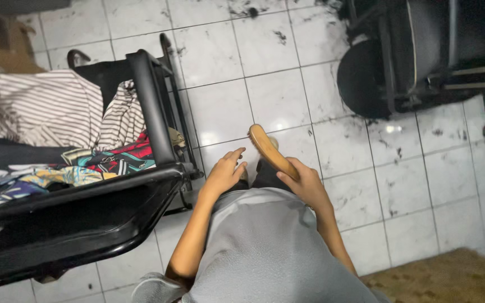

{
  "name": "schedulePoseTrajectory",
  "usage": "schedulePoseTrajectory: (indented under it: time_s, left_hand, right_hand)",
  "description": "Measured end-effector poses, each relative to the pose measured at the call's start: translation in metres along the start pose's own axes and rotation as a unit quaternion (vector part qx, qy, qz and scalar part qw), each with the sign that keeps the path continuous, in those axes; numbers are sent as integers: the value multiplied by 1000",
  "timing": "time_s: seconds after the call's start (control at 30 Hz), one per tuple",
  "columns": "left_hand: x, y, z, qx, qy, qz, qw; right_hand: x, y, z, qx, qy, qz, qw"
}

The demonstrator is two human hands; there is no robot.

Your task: The person holds a barber's hair cape and uses a large flat brush to sweep hair off of it, turning the cape over and shaking it out to remove debris.

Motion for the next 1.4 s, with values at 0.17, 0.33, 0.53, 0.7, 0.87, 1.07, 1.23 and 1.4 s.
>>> schedulePoseTrajectory:
  time_s: [0.17,0.33,0.53,0.7,0.87,1.07,1.23,1.4]
  left_hand:
    - [32,-34,14,-71,-46,-104,991]
    - [75,-65,17,-85,-106,-221,966]
    - [145,-101,-21,-80,-247,-373,891]
    - [173,-110,-33,-93,-267,-398,873]
    - [147,-114,-25,-85,-327,-475,813]
    - [113,-117,3,-142,-366,-561,729]
    - [74,-119,91,-112,-379,-661,638]
    - [28,-137,175,-137,-461,-689,543]
  right_hand:
    - [96,-5,37,-78,-54,133,987]
    - [211,-7,59,-143,-95,256,951]
    - [329,-26,112,-148,-252,338,895]
    - [389,-13,150,-200,-226,395,868]
    - [403,23,199,-220,-300,468,802]
    - [384,68,245,-244,-338,525,742]
    - [363,119,284,-237,-398,538,704]
    - [345,181,313,-314,-331,515,726]
Point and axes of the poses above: each hand's wrist, its own x-axis towards the middle knuckle, its own y-axis out of the palm, z = x × y, the point moved 3 cm from there along x, towards the middle knuckle, and after that the axes turned 1 degree about z, right-handed, at the moved point
